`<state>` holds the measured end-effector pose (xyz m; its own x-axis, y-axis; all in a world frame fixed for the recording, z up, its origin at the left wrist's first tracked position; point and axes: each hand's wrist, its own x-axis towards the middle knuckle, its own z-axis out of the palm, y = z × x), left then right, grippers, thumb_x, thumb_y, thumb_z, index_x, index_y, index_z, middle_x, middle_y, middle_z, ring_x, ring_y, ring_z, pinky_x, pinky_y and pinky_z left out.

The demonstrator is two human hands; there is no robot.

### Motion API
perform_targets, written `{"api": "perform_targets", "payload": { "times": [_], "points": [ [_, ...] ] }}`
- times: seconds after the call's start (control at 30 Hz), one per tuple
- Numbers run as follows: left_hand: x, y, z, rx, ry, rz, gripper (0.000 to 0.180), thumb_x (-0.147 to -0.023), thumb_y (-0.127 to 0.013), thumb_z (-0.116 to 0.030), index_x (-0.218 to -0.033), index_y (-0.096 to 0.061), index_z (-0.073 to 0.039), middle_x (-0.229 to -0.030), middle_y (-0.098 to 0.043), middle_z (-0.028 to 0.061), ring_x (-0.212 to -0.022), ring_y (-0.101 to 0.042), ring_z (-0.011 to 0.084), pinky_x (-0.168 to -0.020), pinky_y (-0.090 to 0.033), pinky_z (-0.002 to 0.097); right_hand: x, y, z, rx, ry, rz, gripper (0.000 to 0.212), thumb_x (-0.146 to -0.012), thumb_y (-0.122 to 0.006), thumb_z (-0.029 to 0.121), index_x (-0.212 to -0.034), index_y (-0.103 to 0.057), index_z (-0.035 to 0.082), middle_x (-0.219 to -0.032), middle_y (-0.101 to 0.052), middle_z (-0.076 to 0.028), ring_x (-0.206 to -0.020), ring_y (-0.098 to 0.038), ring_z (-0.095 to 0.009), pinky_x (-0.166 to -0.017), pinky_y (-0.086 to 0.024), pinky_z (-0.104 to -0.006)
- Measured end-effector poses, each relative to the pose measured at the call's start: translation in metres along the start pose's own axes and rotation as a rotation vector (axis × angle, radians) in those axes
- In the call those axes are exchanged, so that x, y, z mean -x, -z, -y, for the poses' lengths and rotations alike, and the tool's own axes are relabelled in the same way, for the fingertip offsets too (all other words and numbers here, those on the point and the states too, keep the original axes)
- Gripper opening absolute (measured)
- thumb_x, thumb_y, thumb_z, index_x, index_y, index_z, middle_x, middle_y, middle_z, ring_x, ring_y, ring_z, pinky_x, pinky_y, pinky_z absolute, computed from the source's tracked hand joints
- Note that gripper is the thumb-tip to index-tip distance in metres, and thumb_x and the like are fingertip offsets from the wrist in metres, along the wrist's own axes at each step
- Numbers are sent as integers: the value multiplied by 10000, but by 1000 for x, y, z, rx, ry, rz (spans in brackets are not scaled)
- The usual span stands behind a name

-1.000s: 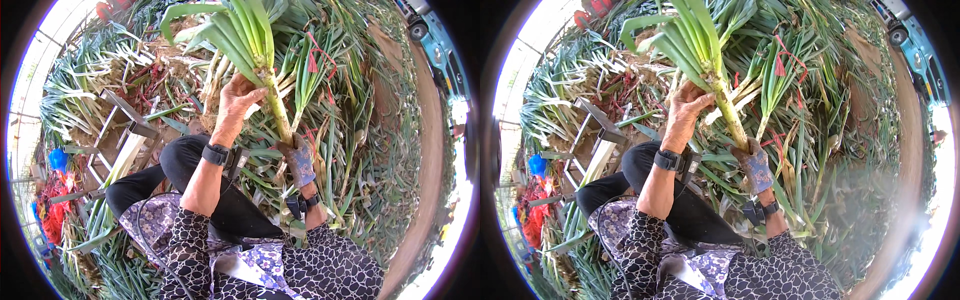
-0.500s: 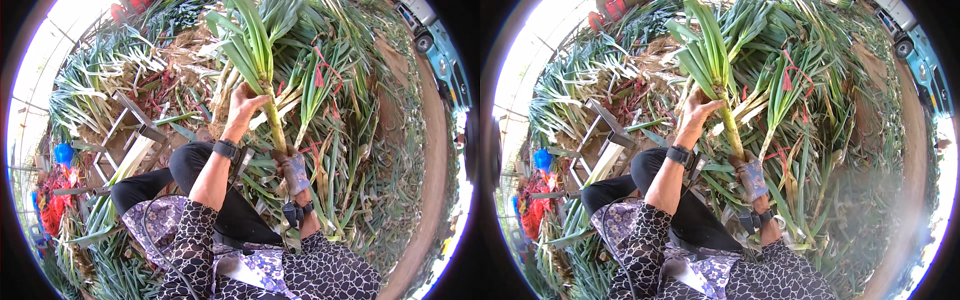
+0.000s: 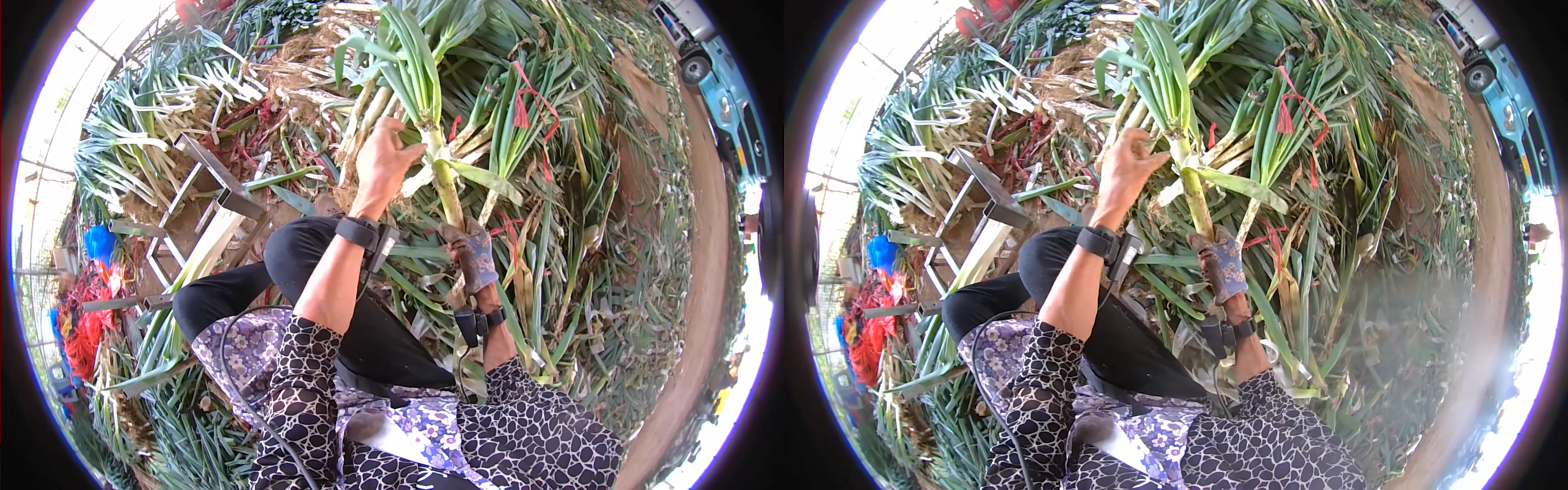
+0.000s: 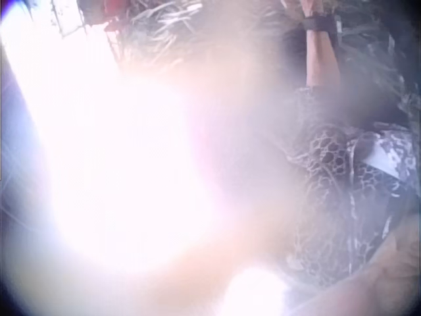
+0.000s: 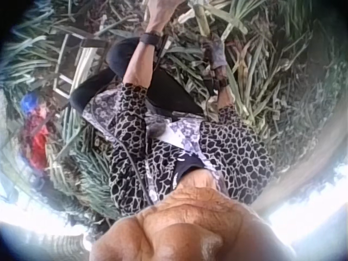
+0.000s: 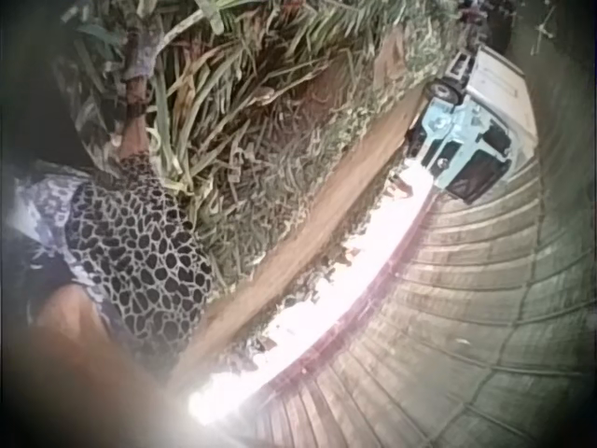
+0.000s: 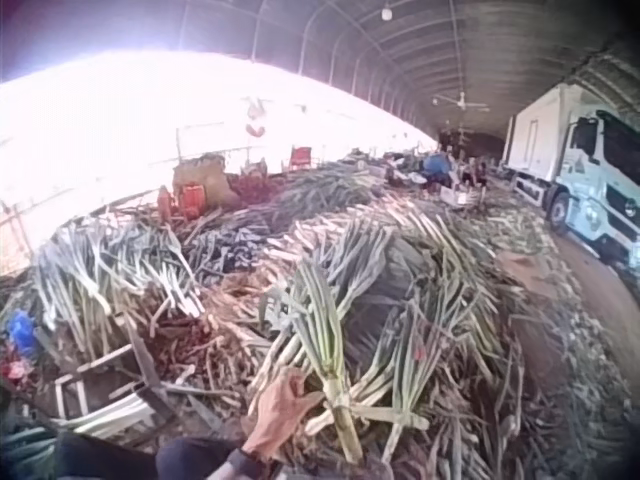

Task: The person is cleaning leeks by peeling off dirty and dry outer layers in an agricultural setting.

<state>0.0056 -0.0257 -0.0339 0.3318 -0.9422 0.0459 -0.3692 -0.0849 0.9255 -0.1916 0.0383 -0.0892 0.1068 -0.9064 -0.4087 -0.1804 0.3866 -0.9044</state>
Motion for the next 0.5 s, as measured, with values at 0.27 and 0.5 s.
{"api": "perform_targets", "payload": {
  "times": [0.27, 0.5],
  "points": [
    [-5, -24, 25, 358, -68, 72, 408, -799, -725, -291, -1013, -530, -4, -811, -565, 32, -683, -517, 79, -577, -421, 219, 36, -1, 19, 325, 135, -124, 402, -808, -665, 370, -934, -587, -4, -669, -570, -115, -569, -500, -186, -558, -425, -334],
    [-15, 4, 18, 841, 212, -357, 276, -914, -562, -309, -801, -518, -61, -582, -531, -38, -424, -433, 64, -424, -386, 182, 63, -1, 19, 332, 199, -193, 342, -775, -694, 259, -947, -570, -9, -714, -595, -179, -599, -552, -252, -582, -442, -355]
  ]
}}
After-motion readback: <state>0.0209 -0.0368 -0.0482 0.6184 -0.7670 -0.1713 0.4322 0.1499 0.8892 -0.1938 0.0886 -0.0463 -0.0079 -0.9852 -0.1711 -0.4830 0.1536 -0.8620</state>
